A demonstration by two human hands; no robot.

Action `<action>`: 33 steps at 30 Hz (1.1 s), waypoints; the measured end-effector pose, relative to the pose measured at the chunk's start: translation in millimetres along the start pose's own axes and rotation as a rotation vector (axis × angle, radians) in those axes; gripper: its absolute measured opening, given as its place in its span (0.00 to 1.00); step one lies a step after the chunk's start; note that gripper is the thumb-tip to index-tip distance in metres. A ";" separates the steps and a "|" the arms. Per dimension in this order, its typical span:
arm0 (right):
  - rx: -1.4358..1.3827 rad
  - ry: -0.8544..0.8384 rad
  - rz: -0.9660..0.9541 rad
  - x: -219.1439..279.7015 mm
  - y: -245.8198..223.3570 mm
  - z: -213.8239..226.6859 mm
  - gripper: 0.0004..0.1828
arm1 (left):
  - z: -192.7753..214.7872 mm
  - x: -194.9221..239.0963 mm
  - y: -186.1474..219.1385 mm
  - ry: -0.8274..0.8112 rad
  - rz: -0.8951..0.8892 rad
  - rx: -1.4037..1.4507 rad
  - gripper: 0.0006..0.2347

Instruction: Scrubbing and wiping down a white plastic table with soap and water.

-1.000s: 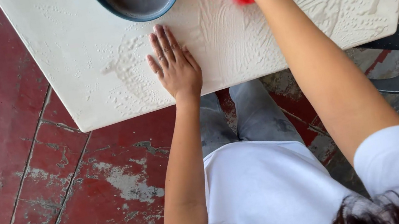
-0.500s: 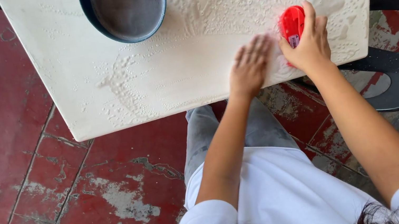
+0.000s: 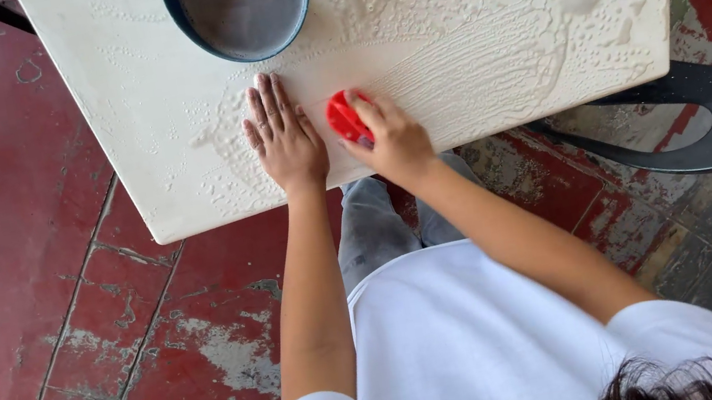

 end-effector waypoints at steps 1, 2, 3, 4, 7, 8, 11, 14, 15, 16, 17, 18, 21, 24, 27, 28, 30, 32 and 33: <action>0.016 0.066 0.151 -1.8 -13.3 -5.3 0.34 | -0.8 -1.5 -1.2 0.005 0.001 0.002 0.24; 0.019 0.072 0.146 -7.8 -2.6 0.3 0.34 | 1.3 -3.1 -0.9 0.006 -0.008 0.001 0.24; -0.047 0.023 -0.081 -12.6 13.0 5.9 0.30 | 2.4 -2.7 -0.1 -0.004 -0.006 -0.002 0.24; -0.116 -0.029 -0.306 -16.1 28.0 10.8 0.26 | 3.5 -2.2 0.2 -0.015 -0.004 -0.005 0.24; -1.206 0.388 -0.895 -14.2 139.3 59.8 0.30 | -1.8 -3.7 1.3 -0.021 0.011 -0.037 0.24; -1.218 0.372 -0.891 6.0 170.4 70.1 0.30 | -1.9 -3.9 1.5 -0.013 0.025 -0.045 0.24; 0.078 0.273 -0.476 32.3 222.8 96.5 0.32 | -0.9 -4.5 2.1 -0.009 0.062 -0.067 0.24; 0.160 0.256 -0.469 30.0 196.3 92.9 0.32 | 3.8 -2.3 7.1 -0.006 0.080 -0.044 0.24; 0.132 0.228 -0.463 23.8 184.2 88.5 0.32 | 4.5 -3.0 8.3 -0.004 0.076 -0.044 0.24; 0.103 0.200 -0.456 18.1 171.7 84.4 0.32 | 5.4 -3.8 9.2 -0.002 0.071 -0.044 0.24; 0.095 0.182 -0.447 18.4 166.1 77.1 0.32 | 3.6 1.9 5.4 -0.005 0.092 -0.049 0.24; 0.085 0.146 -0.409 18.9 159.5 69.9 0.33 | 2.4 7.7 2.6 0.000 0.070 -0.046 0.24; 0.059 0.098 -0.316 5.6 135.5 53.1 0.35 | 2.3 12.4 -9.6 0.026 0.033 -0.036 0.24; 0.031 0.027 -0.245 2.2 107.2 40.5 0.39 | 3.4 30.1 -37.8 0.016 0.034 -0.053 0.24; 0.014 -0.090 -0.199 -4.2 69.3 29.0 0.42 | 4.6 43.7 -75.8 0.042 0.067 -0.078 0.24; 0.010 -0.169 -0.188 -6.8 55.0 24.6 0.43 | 4.4 48.4 -89.2 0.071 0.088 -0.086 0.24; -0.004 -0.227 -0.110 -6.9 22.4 3.9 0.42 | 6.3 58.2 -112.3 0.104 0.151 -0.058 0.24; -0.021 -0.284 -0.032 -8.8 -19.8 -19.8 0.41 | 6.1 63.2 -137.9 0.138 0.213 -0.033 0.24; -0.052 -0.289 0.074 -11.5 -46.4 -33.4 0.40 | 4.5 62.7 -152.4 0.174 0.264 -0.024 0.24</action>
Point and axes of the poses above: each hand's wrist, its own x-axis away from the middle knuckle, its own z-axis out of the back of the hand, y = z × x, the point moved 2 cm from there along -x, towards the middle knuckle, and after that the axes turned 4 degrees about -x, right-handed, at the moved point
